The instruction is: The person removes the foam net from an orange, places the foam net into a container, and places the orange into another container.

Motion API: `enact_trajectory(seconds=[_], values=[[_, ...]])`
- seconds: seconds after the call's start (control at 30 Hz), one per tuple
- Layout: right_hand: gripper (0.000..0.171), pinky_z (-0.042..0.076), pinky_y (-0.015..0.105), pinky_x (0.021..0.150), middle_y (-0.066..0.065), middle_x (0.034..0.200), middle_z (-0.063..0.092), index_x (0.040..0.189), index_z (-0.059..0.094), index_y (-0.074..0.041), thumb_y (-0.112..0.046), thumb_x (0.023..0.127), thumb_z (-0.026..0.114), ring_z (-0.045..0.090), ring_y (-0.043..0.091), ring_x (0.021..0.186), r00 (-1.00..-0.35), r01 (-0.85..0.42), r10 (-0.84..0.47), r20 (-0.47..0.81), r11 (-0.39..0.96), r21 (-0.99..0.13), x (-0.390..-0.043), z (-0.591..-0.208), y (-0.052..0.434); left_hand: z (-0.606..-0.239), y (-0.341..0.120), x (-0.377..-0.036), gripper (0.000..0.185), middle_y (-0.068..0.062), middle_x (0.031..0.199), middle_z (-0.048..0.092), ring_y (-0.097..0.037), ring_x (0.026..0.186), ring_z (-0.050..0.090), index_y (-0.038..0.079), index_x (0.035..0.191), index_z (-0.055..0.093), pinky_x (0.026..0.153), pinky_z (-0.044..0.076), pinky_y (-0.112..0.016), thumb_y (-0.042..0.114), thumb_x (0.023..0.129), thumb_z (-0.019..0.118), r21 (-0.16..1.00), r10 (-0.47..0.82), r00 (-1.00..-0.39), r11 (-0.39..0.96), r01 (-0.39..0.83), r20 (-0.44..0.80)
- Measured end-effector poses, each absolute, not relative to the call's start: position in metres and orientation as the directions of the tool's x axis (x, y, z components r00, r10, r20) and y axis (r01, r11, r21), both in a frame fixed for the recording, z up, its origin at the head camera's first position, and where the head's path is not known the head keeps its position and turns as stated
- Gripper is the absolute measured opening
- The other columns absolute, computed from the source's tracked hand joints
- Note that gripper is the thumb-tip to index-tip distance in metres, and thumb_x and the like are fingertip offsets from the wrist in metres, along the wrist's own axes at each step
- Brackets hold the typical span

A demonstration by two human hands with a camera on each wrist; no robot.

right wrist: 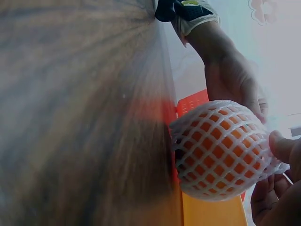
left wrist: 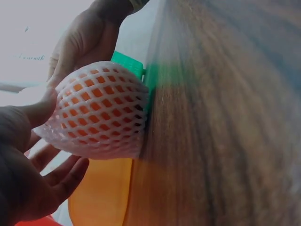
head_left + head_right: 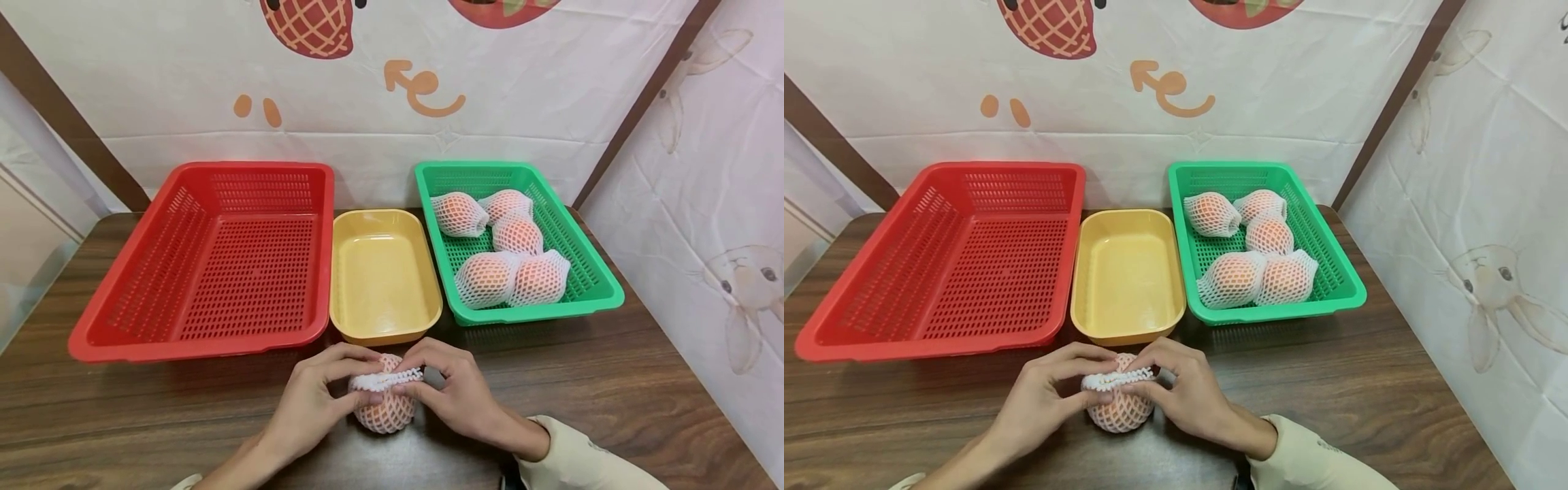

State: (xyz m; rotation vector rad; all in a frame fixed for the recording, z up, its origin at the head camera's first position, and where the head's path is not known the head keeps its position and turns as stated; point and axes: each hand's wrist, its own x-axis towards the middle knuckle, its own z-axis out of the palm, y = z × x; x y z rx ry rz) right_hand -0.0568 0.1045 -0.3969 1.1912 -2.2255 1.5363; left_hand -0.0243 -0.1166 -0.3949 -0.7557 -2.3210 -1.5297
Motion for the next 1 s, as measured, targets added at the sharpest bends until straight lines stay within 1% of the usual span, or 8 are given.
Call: enact_trajectory(seconds=[0.17,0.3,0.4,0.53,0.63,0.8,0.9,1.0], values=[[0.027,0.051,0.028,0.077,-0.005,0.102,0.062,0.105,0.066,-0.017,-0.016,0.081,0.077,0.059,0.012,0.093,-0.677,-0.658,-0.545,0.494,0.149,-0.738,-0.0580,-0.3987,0.1052,-0.3968,-0.1166,-0.0244,0.035,0.002,0.096,0.069,-0.017,0.091,0.064,0.012,0.087,0.076,0.078,0.050,-0.020,-0.013,0.063,0.077,0.763,0.193,-0.821,0.302,0.571,0.538],[0.040,0.050,0.030,0.079,-0.007,0.108,0.058,0.113,0.065,-0.018,-0.026,0.077,0.080,0.056,0.013,0.098,-0.709,-0.614,-0.572,0.414,0.210,-0.761,-0.0582,-0.4000,0.1052,-0.3982,-0.1161,-0.0253,0.043,0.001,0.092,0.069,-0.016,0.088,0.064,0.012,0.084,0.074,0.076,0.050,-0.019,-0.022,0.059,0.070,0.760,0.154,-0.813,0.291,0.581,0.562],[0.038,0.050,0.030,0.079,-0.009,0.105,0.059,0.109,0.068,-0.020,-0.029,0.075,0.081,0.057,0.011,0.097,-0.717,-0.610,-0.563,0.410,0.223,-0.760,-0.0578,-0.4011,0.1046,-0.3988,-0.1156,-0.0260,0.047,0.002,0.090,0.068,-0.015,0.086,0.062,0.015,0.083,0.072,0.075,0.049,-0.018,-0.023,0.057,0.068,0.760,0.152,-0.810,0.286,0.584,0.566],[0.025,0.051,0.027,0.073,-0.007,0.095,0.063,0.099,0.072,-0.019,-0.022,0.076,0.081,0.060,0.010,0.089,-0.710,-0.636,-0.528,0.466,0.197,-0.746,-0.0575,-0.4003,0.1045,-0.3987,-0.1153,-0.0263,0.045,0.004,0.091,0.066,-0.014,0.088,0.059,0.020,0.087,0.069,0.075,0.048,-0.020,-0.018,0.062,0.076,0.771,0.183,-0.822,0.285,0.569,0.539],[0.020,0.052,0.026,0.070,-0.004,0.091,0.065,0.094,0.073,-0.015,-0.015,0.076,0.081,0.061,0.010,0.085,-0.693,-0.661,-0.520,0.499,0.180,-0.729,-0.0586,-0.4001,0.1054,-0.3980,-0.1155,-0.0258,0.037,0.003,0.099,0.063,-0.014,0.094,0.057,0.019,0.095,0.068,0.075,0.050,-0.023,0.000,0.068,0.084,0.785,0.220,-0.834,0.282,0.551,0.506],[0.020,0.053,0.026,0.071,-0.001,0.089,0.066,0.091,0.071,-0.012,-0.009,0.074,0.081,0.062,0.011,0.085,-0.679,-0.680,-0.519,0.520,0.176,-0.712,-0.0614,-0.4006,0.1068,-0.3957,-0.1165,-0.0248,0.042,0.005,0.113,0.059,-0.014,0.103,0.057,0.018,0.108,0.068,0.080,0.051,-0.029,0.024,0.070,0.085,0.782,0.284,-0.846,0.330,0.529,0.452],[0.020,0.053,0.027,0.072,-0.001,0.089,0.065,0.091,0.070,-0.012,-0.008,0.075,0.081,0.062,0.011,0.085,-0.673,-0.684,-0.521,0.525,0.169,-0.710,-0.0611,-0.3997,0.1069,-0.3960,-0.1164,-0.0244,0.034,0.005,0.110,0.061,-0.014,0.099,0.059,0.019,0.103,0.071,0.077,0.051,-0.028,0.021,0.072,0.084,0.784,0.285,-0.846,0.328,0.527,0.450],[0.021,0.052,0.026,0.072,-0.003,0.091,0.064,0.094,0.069,-0.014,-0.010,0.076,0.080,0.061,0.011,0.086,-0.671,-0.679,-0.529,0.519,0.159,-0.716,-0.0600,-0.3974,0.1062,-0.3969,-0.1162,-0.0241,0.026,0.005,0.102,0.064,-0.014,0.092,0.062,0.019,0.091,0.073,0.073,0.052,-0.025,0.007,0.070,0.084,0.794,0.243,-0.851,0.309,0.524,0.467]])
